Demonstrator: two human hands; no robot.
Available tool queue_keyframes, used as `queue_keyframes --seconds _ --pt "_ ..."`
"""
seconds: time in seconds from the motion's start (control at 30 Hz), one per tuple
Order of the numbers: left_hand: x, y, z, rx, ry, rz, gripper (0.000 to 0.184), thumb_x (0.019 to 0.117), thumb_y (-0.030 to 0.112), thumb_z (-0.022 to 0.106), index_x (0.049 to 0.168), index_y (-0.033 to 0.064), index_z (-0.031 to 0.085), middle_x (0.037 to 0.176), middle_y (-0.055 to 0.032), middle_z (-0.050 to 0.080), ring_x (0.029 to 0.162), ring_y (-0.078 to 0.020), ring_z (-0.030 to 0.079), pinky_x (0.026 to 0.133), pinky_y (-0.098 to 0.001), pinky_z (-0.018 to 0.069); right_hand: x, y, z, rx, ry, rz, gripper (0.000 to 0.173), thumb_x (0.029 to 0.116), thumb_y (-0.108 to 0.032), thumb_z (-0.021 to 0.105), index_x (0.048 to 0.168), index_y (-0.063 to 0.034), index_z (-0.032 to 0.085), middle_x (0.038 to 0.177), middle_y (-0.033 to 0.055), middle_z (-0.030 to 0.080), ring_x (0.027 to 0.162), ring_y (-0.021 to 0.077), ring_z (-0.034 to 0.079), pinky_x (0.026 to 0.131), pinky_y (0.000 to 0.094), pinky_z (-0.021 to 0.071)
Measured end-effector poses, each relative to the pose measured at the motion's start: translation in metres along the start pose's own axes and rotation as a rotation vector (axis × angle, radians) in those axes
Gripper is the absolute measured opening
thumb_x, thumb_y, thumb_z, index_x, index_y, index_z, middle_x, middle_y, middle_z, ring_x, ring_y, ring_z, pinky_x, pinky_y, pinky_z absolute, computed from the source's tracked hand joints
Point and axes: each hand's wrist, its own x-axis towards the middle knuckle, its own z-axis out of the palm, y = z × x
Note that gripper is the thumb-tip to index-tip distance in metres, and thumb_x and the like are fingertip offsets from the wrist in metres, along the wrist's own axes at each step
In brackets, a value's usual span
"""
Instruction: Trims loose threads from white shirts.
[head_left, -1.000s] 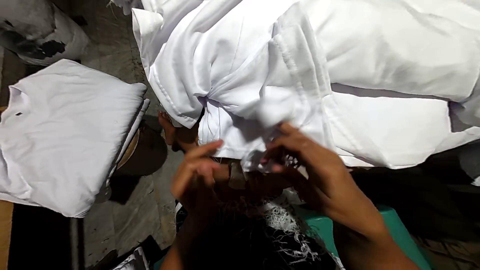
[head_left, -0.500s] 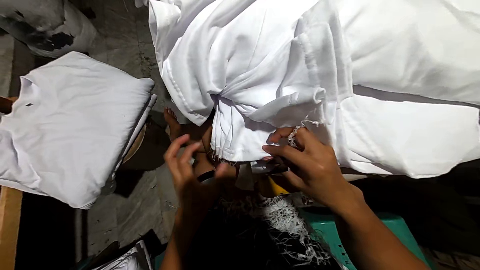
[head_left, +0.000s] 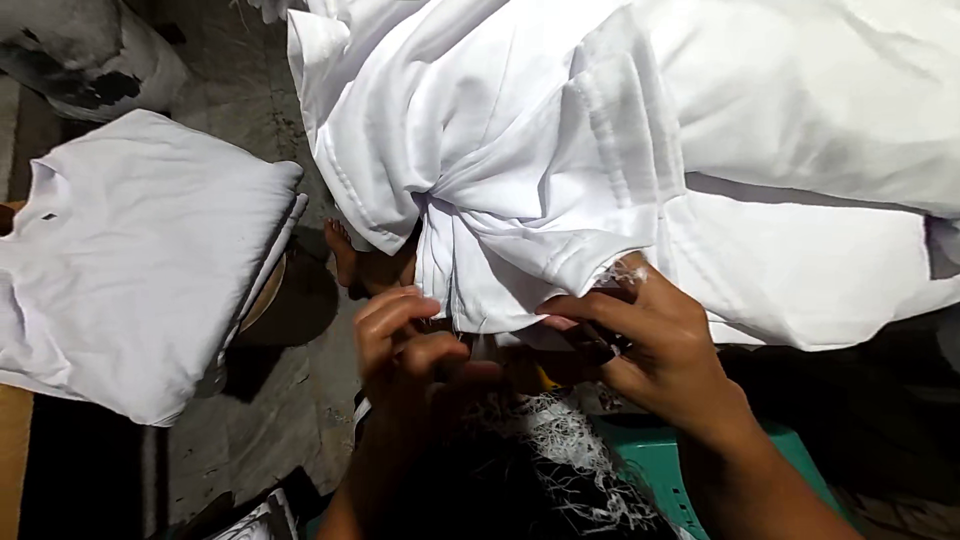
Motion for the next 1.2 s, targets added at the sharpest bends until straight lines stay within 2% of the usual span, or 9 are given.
queue_keyframes --seconds 0.2,0.3,0.43,0.57,0.7,0.8,0.97,1.1,1.2 --pt "0.016 -0.006 0.029 0.249 0.101 -0.003 0.007 0.0867 0.012 0.068 0.084 0.0074 0.071 0.094 -0.0104 0.063 0.100 -0.0221 0.058 0.090 -0.0307 0.0435 0.012 -0.009 -0.015 0.018 0.006 0.001 0.021 0.1020 -0.019 0.057 0.089 -0.0055 0.066 0.105 0.0126 0.054 0.076 -0.0001 0.048 0.067 0.0082 0.0375" --pt "0.029 0.013 0.035 -0.467 0.047 -0.338 0.011 0.0925 0.002 0.066 0.097 0.0029 0.076 0.091 0.0053 0.071 0.082 0.0053 0.063 0.073 -0.0114 0.0523 0.021 0.000 -0.010 -0.049 0.139 0.109 0.014 0.0993 -0.011 0.059 0.093 -0.0006 0.065 0.124 0.0174 0.057 0.098 0.0040 0.057 0.084 0.0129 0.0450" --pt "0.031 0.006 0.039 -1.341 0.046 -0.792 0.026 0.1042 0.016 0.052 0.122 0.0192 0.072 0.101 0.0059 0.074 0.089 -0.0046 0.071 0.083 -0.0265 0.0596 0.031 0.027 0.012 -0.101 0.190 0.345 0.012 0.0979 -0.005 0.059 0.098 0.0054 0.064 0.112 0.0186 0.061 0.078 0.0111 0.057 0.066 0.0227 0.0469" --pt "0.023 0.004 0.032 -1.374 0.032 -0.714 0.048 0.0928 0.018 0.073 0.138 0.0206 0.057 0.122 0.0040 0.071 0.109 -0.0083 0.069 0.097 -0.0303 0.0563 0.019 0.020 0.005 0.113 0.276 0.283 0.014 0.1024 -0.007 0.050 0.102 0.0005 0.062 0.108 0.0022 0.063 0.091 -0.0055 0.057 0.076 0.0100 0.0467" --pt "0.020 0.008 0.035 -1.028 0.190 -0.664 0.010 0.0927 0.012 0.072 0.097 0.0206 0.077 0.088 0.0111 0.074 0.081 0.0019 0.069 0.076 -0.0190 0.0586 -0.017 -0.053 0.013 0.195 0.108 0.005 0.017 0.1078 -0.016 0.050 0.100 -0.0085 0.063 0.100 0.0023 0.068 0.099 0.0038 0.066 0.090 0.0172 0.0524" --pt "0.020 0.014 0.025 -0.940 0.139 -0.695 0.016 0.0980 0.028 0.066 0.082 0.0298 0.067 0.080 0.0173 0.066 0.077 0.0066 0.063 0.074 -0.0146 0.0546 -0.032 -0.098 0.019 0.307 -0.140 -0.200 0.021 0.1036 -0.010 0.053 0.094 -0.0080 0.071 0.091 0.0060 0.074 0.076 0.0165 0.067 0.071 0.0278 0.0529" --pt "0.011 0.015 0.004 -1.120 0.036 -0.630 0.015 0.0971 0.037 0.064 0.089 0.0282 0.074 0.102 0.0114 0.074 0.096 0.0002 0.069 0.085 -0.0187 0.0568 -0.017 -0.045 0.023 -0.038 0.045 0.006 0.028 0.1042 -0.039 0.056 0.108 -0.0123 0.064 0.077 0.0047 0.061 0.064 0.0140 0.058 0.057 0.0241 0.0468" --pt "0.011 0.018 0.005 -1.188 0.032 -0.660 0.013 0.0968 0.034 0.065 0.090 0.0274 0.075 0.104 0.0095 0.074 0.098 -0.0014 0.069 0.087 -0.0203 0.0567 0.000 -0.009 0.028 -0.333 0.023 0.033 0.024 0.0957 -0.021 0.059 0.085 -0.0031 0.071 0.065 0.0120 0.056 0.048 0.0249 0.053 0.040 0.0357 0.0348" --pt "0.013 0.016 0.005 -1.284 0.062 -0.715 0.019 0.0992 0.035 0.062 0.092 0.0236 0.075 0.098 0.0071 0.074 0.093 -0.0035 0.071 0.086 -0.0220 0.0579 -0.021 -0.035 0.032 -0.108 -0.048 -0.075 0.025 0.1006 -0.020 0.055 0.080 -0.0101 0.065 0.067 0.0056 0.062 0.057 0.0182 0.059 0.051 0.0304 0.0471"
